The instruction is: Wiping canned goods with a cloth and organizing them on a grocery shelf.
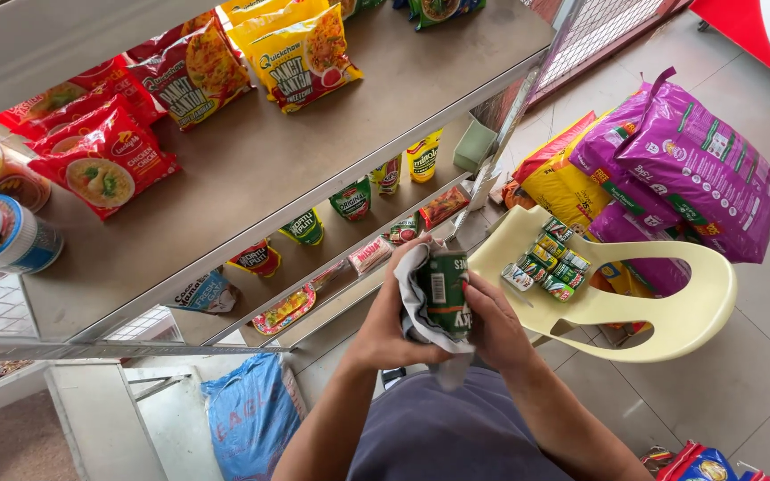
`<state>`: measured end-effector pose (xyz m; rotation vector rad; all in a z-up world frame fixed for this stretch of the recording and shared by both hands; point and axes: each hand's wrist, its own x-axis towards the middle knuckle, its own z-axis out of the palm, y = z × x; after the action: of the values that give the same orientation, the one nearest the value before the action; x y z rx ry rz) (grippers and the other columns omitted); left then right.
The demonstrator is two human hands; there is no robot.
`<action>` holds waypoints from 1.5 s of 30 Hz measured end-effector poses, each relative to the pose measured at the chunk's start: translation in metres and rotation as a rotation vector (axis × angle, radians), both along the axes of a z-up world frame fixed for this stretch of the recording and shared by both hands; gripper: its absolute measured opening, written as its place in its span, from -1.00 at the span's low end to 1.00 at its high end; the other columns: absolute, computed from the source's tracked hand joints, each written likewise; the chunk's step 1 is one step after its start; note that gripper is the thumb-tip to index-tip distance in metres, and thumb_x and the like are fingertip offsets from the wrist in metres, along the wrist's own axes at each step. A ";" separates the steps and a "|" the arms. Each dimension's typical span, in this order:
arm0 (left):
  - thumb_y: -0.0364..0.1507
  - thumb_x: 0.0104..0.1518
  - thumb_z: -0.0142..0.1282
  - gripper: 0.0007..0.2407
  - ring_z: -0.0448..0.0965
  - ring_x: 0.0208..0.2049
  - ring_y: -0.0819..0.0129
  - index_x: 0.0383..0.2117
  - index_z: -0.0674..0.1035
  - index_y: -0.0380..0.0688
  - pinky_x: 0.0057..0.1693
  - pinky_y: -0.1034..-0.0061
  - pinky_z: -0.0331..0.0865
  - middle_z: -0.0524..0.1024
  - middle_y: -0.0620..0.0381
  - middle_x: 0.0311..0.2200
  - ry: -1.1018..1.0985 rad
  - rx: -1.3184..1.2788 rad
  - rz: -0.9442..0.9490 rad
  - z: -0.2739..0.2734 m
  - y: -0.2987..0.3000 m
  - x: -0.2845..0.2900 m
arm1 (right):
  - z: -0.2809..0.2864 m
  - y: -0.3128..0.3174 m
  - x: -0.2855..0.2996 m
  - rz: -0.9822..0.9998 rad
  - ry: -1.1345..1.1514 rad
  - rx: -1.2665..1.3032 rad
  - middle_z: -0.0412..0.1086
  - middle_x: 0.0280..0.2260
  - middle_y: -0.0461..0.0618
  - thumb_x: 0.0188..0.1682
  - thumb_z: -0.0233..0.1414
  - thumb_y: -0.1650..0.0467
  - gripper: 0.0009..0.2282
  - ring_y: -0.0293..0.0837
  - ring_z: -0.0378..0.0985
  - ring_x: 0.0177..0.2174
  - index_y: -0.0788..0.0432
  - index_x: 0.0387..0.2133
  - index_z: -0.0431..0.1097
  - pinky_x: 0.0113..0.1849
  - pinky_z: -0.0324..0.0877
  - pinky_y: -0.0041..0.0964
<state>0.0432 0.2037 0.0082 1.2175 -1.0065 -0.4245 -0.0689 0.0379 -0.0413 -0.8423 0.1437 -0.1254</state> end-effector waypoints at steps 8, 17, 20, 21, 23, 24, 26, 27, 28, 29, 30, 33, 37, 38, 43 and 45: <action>-0.42 0.21 0.22 -0.56 0.55 -0.01 0.36 0.19 0.39 -0.26 0.13 0.42 0.45 0.55 0.06 -0.01 0.654 -0.103 0.118 -0.082 -0.043 0.001 | 0.034 -0.029 -0.006 0.007 -0.170 -0.801 0.38 0.15 0.02 -0.01 -0.16 0.40 -0.43 -0.24 0.42 0.09 0.39 0.32 0.09 0.10 0.28 -0.41; -0.44 0.14 0.26 -0.70 0.55 -0.01 0.20 -0.04 0.63 -0.37 0.09 0.38 0.42 0.57 -0.16 -0.03 0.365 0.051 0.297 0.014 -0.102 -0.025 | 0.018 -0.096 -0.011 -0.108 0.112 -0.851 0.48 -0.27 -0.08 -0.14 0.25 0.40 -0.50 -0.38 0.43 -0.30 0.35 0.10 0.39 -0.25 0.44 -0.42; -0.53 -0.04 0.35 -0.62 0.53 0.19 0.20 -0.03 0.61 -0.33 0.23 0.39 0.40 0.54 -0.13 0.12 -0.001 0.067 0.318 0.021 -0.115 -0.033 | 0.019 -0.113 -0.015 -0.048 -0.002 -0.566 0.50 -0.13 -0.08 -0.06 0.20 0.40 -0.53 -0.36 0.48 -0.16 0.39 0.10 0.35 -0.10 0.44 -0.42; -0.54 -0.04 0.35 -0.63 0.56 0.17 0.20 -0.04 0.62 -0.32 0.22 0.40 0.42 0.55 -0.12 0.11 0.003 0.075 0.316 0.018 -0.118 -0.034 | 0.019 -0.115 -0.018 -0.004 -0.016 -0.539 0.49 -0.13 -0.07 -0.05 0.19 0.39 -0.53 -0.36 0.47 -0.17 0.38 0.12 0.34 -0.10 0.44 -0.41; -0.55 -0.04 0.35 -0.64 0.59 0.15 0.20 -0.05 0.63 -0.30 0.21 0.41 0.44 0.57 -0.12 0.10 0.009 0.080 0.312 0.014 -0.125 -0.037 | 0.009 -0.127 -0.026 0.038 -0.029 -0.516 0.49 -0.13 -0.07 -0.04 0.19 0.38 -0.52 -0.36 0.47 -0.17 0.37 0.14 0.32 -0.11 0.44 -0.41; -0.55 -0.01 0.34 -0.68 0.61 0.14 0.21 -0.07 0.64 -0.30 0.22 0.42 0.45 0.59 -0.11 0.08 0.014 0.043 0.312 0.013 -0.129 -0.039 | -0.003 -0.135 -0.031 0.045 0.037 -0.648 0.43 -0.22 -0.04 -0.01 0.19 0.37 -0.51 -0.35 0.36 -0.26 0.38 0.18 0.38 -0.22 0.35 -0.42; -0.56 0.02 0.32 -0.71 0.63 0.12 0.23 -0.09 0.65 -0.30 0.22 0.43 0.46 0.61 -0.09 0.06 0.021 0.008 0.316 0.008 -0.136 -0.043 | -0.009 -0.145 -0.035 0.057 0.105 -0.780 0.37 -0.32 -0.02 0.01 0.19 0.36 -0.51 -0.34 0.26 -0.35 0.38 0.21 0.44 -0.32 0.25 -0.43; -0.56 0.06 0.30 -0.76 0.64 0.08 0.27 -0.12 0.66 -0.31 0.20 0.45 0.48 0.63 -0.07 0.03 0.072 -0.010 0.345 0.003 -0.140 -0.045 | -0.003 -0.147 -0.034 0.055 0.004 -0.688 0.43 -0.23 -0.05 0.03 0.14 0.35 -0.52 -0.36 0.36 -0.26 0.39 0.19 0.36 -0.23 0.33 -0.44; -0.56 0.11 0.28 -0.80 0.65 0.04 0.30 -0.15 0.67 -0.31 0.17 0.46 0.49 0.66 -0.05 -0.01 0.122 -0.029 0.374 -0.001 -0.144 -0.047 | 0.002 -0.149 -0.033 0.052 -0.096 -0.594 0.48 -0.13 -0.07 0.05 0.10 0.34 -0.53 -0.39 0.45 -0.18 0.39 0.18 0.29 -0.13 0.42 -0.46; -0.56 0.11 0.28 -0.80 0.65 0.04 0.30 -0.15 0.67 -0.31 0.17 0.46 0.49 0.66 -0.05 -0.01 0.124 -0.029 0.377 -0.003 -0.149 -0.050 | -0.005 -0.153 -0.033 0.056 -0.095 -0.594 0.48 -0.13 -0.07 0.05 0.10 0.34 -0.53 -0.39 0.45 -0.18 0.39 0.18 0.29 -0.13 0.42 -0.46; -0.57 0.13 0.27 -0.81 0.64 0.01 0.35 -0.14 0.65 -0.33 0.15 0.49 0.48 0.66 -0.03 0.00 0.205 -0.042 0.393 -0.005 -0.156 -0.052 | -0.012 -0.157 -0.033 0.030 -0.063 -0.553 0.49 -0.16 -0.08 0.07 0.06 0.33 -0.54 -0.39 0.45 -0.23 0.39 0.18 0.30 -0.19 0.42 -0.46; -0.58 0.13 0.25 -0.75 0.58 -0.03 0.41 -0.06 0.58 -0.33 0.12 0.52 0.45 0.62 0.03 -0.01 0.306 -0.077 0.391 -0.014 -0.176 -0.062 | -0.012 -0.165 -0.033 -0.035 0.003 -0.427 0.49 -0.20 -0.06 0.15 -0.01 0.31 -0.60 -0.35 0.44 -0.26 0.43 0.13 0.32 -0.23 0.39 -0.45; -0.49 0.15 0.19 -0.64 0.56 -0.08 0.44 0.08 0.46 -0.27 0.09 0.54 0.44 0.58 0.10 -0.10 0.575 -0.122 0.305 -0.052 -0.196 -0.069 | 0.039 -0.154 -0.035 -0.153 0.113 -0.884 0.53 -0.24 -0.06 0.12 -0.11 0.29 -0.62 -0.32 0.48 -0.26 0.30 0.09 0.37 -0.18 0.43 -0.41; -0.49 0.15 0.19 -0.64 0.56 -0.08 0.44 0.08 0.46 -0.27 0.09 0.54 0.44 0.58 0.10 -0.10 0.576 -0.125 0.305 -0.054 -0.200 -0.068 | 0.046 -0.157 -0.032 -0.152 0.114 -0.887 0.53 -0.24 -0.06 0.12 -0.11 0.29 -0.62 -0.32 0.48 -0.26 0.30 0.09 0.37 -0.18 0.43 -0.41; -0.35 0.19 0.22 -0.65 0.58 -0.18 0.39 0.02 0.52 -0.29 -0.02 0.46 0.48 0.59 0.07 -0.15 0.925 -0.031 0.195 -0.058 -0.212 -0.070 | 0.055 -0.172 -0.023 -0.412 -0.192 -1.431 0.29 0.08 0.15 0.27 -0.25 0.23 -0.58 -0.10 0.25 0.11 0.31 0.22 0.22 0.17 0.12 -0.17; -0.36 0.16 0.23 -0.65 0.59 -0.18 0.40 0.02 0.52 -0.27 -0.03 0.46 0.48 0.59 0.08 -0.16 0.938 0.015 0.163 -0.052 -0.219 -0.082 | 0.028 -0.188 -0.020 -0.395 -0.174 -1.099 0.31 0.07 0.09 0.28 -0.29 0.19 -0.56 -0.14 0.30 0.06 0.28 0.23 0.20 0.15 0.19 -0.21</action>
<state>-0.0392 -0.0151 -0.0436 0.9313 -0.0991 -0.7729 -0.0887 -0.1497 -0.0133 -1.8842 0.0667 -0.6879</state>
